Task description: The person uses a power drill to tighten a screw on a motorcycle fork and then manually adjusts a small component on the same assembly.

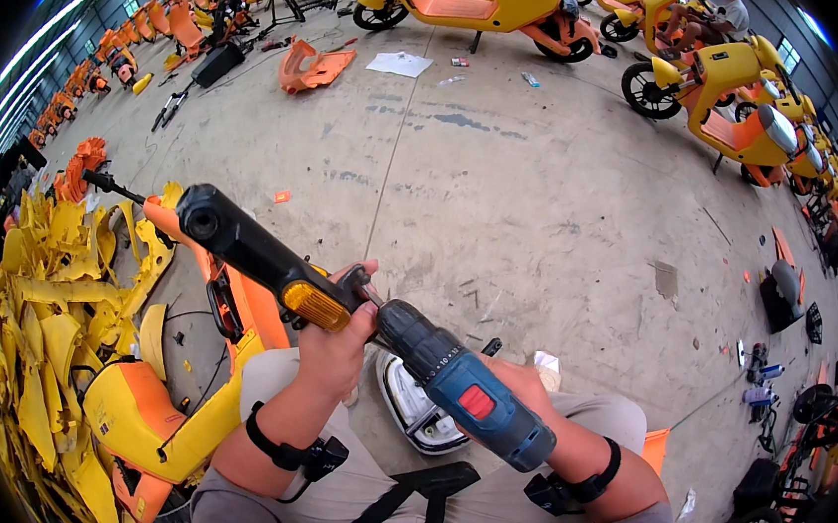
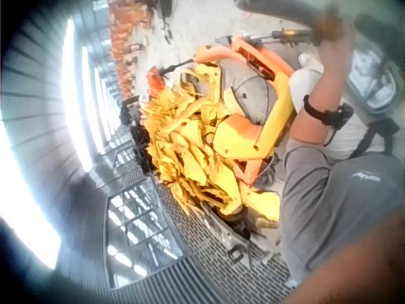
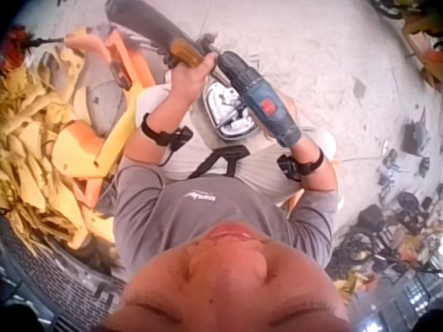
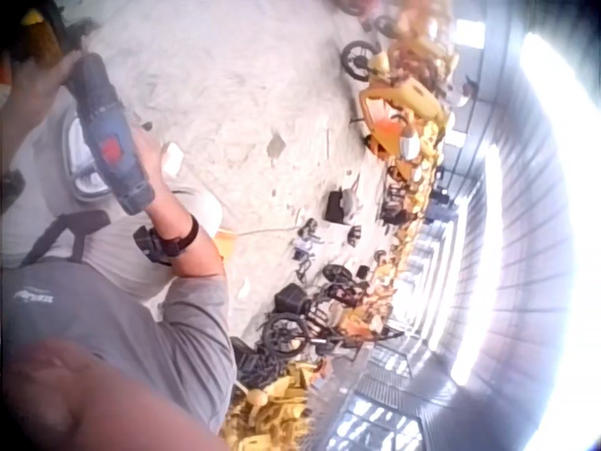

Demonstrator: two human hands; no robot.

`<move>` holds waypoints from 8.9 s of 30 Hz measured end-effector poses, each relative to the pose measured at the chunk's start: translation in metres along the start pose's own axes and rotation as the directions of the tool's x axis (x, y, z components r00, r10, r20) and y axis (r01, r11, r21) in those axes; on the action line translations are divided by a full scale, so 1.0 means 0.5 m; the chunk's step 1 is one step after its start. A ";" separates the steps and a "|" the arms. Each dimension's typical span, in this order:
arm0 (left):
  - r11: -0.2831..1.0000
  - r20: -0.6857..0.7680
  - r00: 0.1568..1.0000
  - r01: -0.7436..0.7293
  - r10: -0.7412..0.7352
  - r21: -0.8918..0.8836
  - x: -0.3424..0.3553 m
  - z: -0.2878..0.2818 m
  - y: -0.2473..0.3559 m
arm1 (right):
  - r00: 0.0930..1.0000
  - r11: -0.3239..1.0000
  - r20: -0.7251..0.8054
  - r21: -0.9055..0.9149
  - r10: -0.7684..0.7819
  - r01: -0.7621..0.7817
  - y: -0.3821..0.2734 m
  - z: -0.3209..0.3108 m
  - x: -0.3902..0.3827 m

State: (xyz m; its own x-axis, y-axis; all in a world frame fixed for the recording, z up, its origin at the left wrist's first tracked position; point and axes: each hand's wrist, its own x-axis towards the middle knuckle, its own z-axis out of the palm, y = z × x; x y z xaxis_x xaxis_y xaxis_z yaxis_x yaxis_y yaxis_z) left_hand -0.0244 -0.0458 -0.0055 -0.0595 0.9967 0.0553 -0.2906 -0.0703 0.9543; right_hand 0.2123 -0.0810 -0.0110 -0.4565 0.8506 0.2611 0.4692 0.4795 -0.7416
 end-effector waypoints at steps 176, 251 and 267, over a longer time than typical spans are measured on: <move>0.655 0.226 0.874 0.474 -0.430 -0.588 -0.099 -0.062 0.018 | 0.908 0.921 0.165 0.013 -0.386 0.389 0.022 0.206 0.129; 0.746 0.251 0.758 0.646 -0.602 -0.162 -0.105 0.009 -0.007 | 0.876 0.919 -0.281 -0.156 -0.392 0.361 -0.051 0.053 0.153; 0.759 0.273 0.754 0.642 -0.597 -0.112 -0.108 0.007 -0.013 | 0.875 0.919 -0.283 -0.147 -0.393 0.365 -0.049 0.059 0.155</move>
State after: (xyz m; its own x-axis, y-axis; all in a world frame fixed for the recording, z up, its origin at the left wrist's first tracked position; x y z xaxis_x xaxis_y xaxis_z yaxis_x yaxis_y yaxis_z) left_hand -0.0162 -0.0990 -0.0138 0.3893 0.8047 -0.4481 -0.3660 0.5816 0.7265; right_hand 0.1430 -0.0331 0.0089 -0.3696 0.6169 0.6949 0.3760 0.7832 -0.4953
